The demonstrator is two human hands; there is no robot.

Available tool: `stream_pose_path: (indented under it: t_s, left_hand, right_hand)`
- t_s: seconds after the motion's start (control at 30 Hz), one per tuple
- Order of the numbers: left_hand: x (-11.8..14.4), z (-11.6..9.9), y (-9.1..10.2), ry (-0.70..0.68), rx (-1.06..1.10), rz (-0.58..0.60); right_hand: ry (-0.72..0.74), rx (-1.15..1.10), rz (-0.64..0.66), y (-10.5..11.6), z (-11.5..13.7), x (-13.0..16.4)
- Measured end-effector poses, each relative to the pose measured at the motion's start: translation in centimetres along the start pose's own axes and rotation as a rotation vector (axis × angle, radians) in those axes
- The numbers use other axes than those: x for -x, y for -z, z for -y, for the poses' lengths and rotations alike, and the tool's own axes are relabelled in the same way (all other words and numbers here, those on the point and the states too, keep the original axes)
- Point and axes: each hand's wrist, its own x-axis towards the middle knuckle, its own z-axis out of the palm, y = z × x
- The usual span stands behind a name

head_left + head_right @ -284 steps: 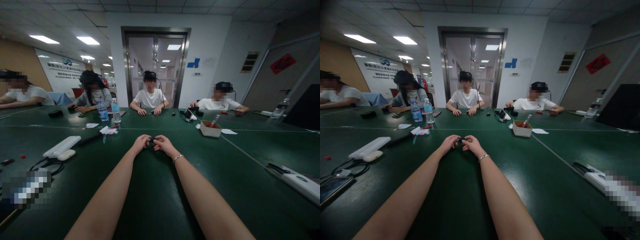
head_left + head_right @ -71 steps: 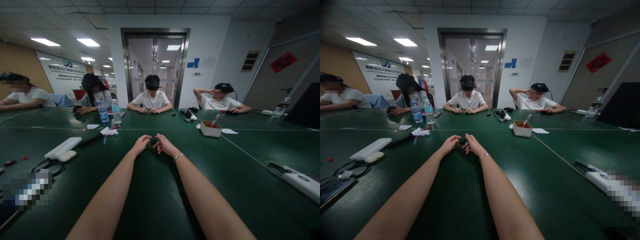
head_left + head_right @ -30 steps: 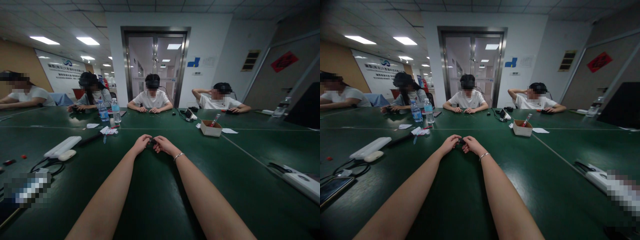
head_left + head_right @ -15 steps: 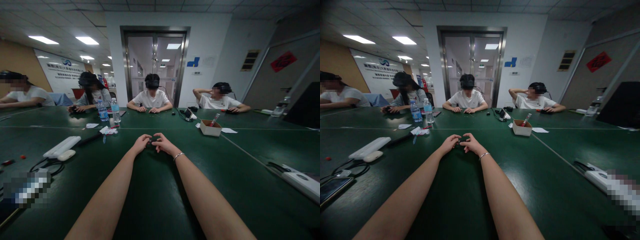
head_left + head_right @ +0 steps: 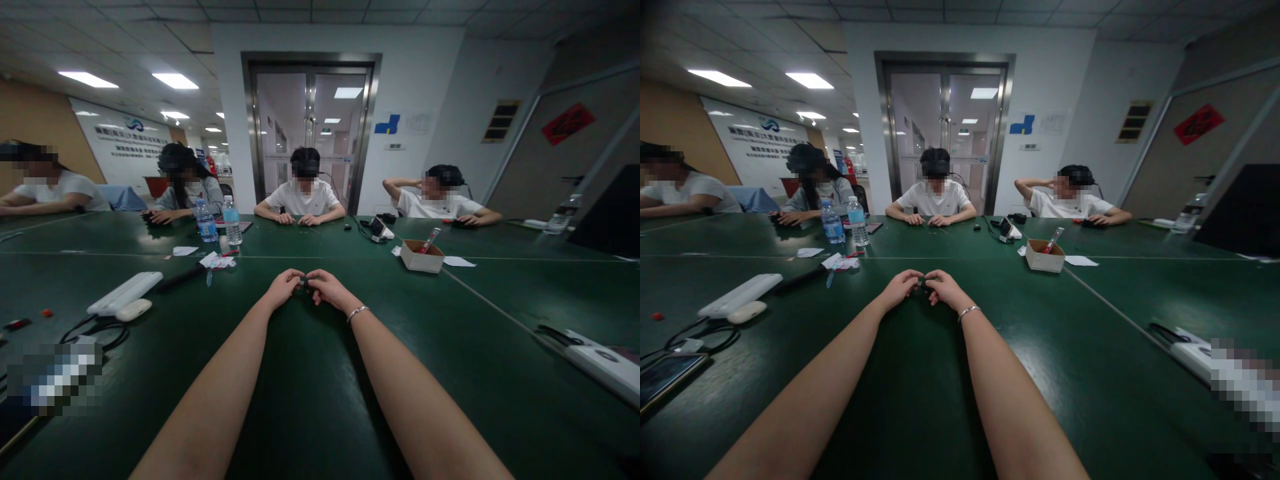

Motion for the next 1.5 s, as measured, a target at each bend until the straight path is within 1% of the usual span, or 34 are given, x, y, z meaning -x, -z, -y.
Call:
stream_pose_path:
  t_s: [0.2, 0.27, 0.33, 0.47, 0.57, 0.67, 0.77, 0.87, 0.93, 1.0, 1.07, 1.13, 1.23, 1.27, 1.3, 1.33, 1.37, 1.43, 1.47, 1.5]
  left_hand:
    - [0.2, 0.0, 0.3, -0.063, -0.088, 0.04]
    - [0.2, 0.0, 0.2, -0.077, -0.09, 0.035]
    - [0.2, -0.1, 0.1, -0.059, -0.054, 0.026]
    - [0.2, -0.5, -0.1, 0.026, 0.036, 0.034]
    - [0.2, -0.6, -0.2, 0.011, 0.055, 0.032]
    - [0.2, -0.5, 0.0, -0.022, 0.069, -0.005]
    - [0.3, -0.4, 0.1, -0.027, 0.072, -0.029]
    - [0.6, -0.6, -0.1, -0.055, 0.049, -0.016]
    - [0.8, -0.9, -0.6, -0.085, 0.021, -0.013]
    - [0.9, -1.1, -1.3, -0.09, -0.01, -0.02]
    - [1.1, -1.3, -2.0, -0.068, -0.032, -0.018]
    - [1.6, -1.6, -2.2, -0.051, -0.032, 0.007]
    - [3.4, -2.3, -1.2, -0.035, -0.001, 0.091]
    - [4.3, -2.6, -0.6, -0.02, 0.001, 0.127]
    - [5.4, -2.8, 0.2, 0.002, -0.006, 0.164]
    - [6.7, -3.1, 1.1, 0.029, -0.02, 0.191]
    - [8.0, -3.4, 2.1, 0.056, -0.034, 0.213]
    - [10.7, -3.9, 4.1, 0.113, -0.056, 0.232]
    - [12.1, -4.2, 5.2, 0.143, -0.056, 0.244]
    - [13.5, -4.6, 6.2, 0.175, -0.05, 0.261]
  right_hand:
    - [0.077, 0.0, 0.052, 0.2, -0.2, 0.1]
    - [0.09, -0.009, 0.07, 0.2, -0.2, 0.2]
    - [0.09, -0.026, 0.077, 0.2, -0.1, 0.3]
    - [0.071, -0.049, 0.069, 0.1, 0.1, 0.5]
    - [0.044, -0.015, 0.065, -0.1, 0.1, 0.4]
    - [0.044, 0.1, 0.038, -0.2, -0.2, 0.2]
    - [0.096, 0.269, -0.021, -0.4, -0.5, 0.1]
    - [0.186, 0.448, -0.113, -0.8, -0.6, 0.3]
    - [0.269, 0.558, -0.174, -1.2, -0.7, 0.6]
    - [0.314, 0.613, -0.215, -1.6, -0.6, 0.9]
    - [0.306, 0.63, -0.223, -1.9, -0.4, 1.3]
    - [0.271, 0.654, -0.167, -1.9, 0.5, 2.1]
    - [0.21, 0.728, 0.005, -0.9, 3.2, 4.6]
    - [0.223, 0.758, 0.055, -0.3, 4.5, 6.0]
    - [0.258, 0.794, 0.077, 0.5, 5.8, 7.8]
    - [0.298, 0.824, 0.075, 1.5, 7.1, 9.8]
    - [0.3, 0.857, 0.069, 2.8, 8.4, 12.2]
    - [0.217, 0.909, 0.016, 5.9, 10.3, 17.7]
    - [0.161, 0.921, -0.048, 7.9, 10.8, 20.7]
    - [0.114, 0.927, -0.147, 9.9, 11.0, 23.8]
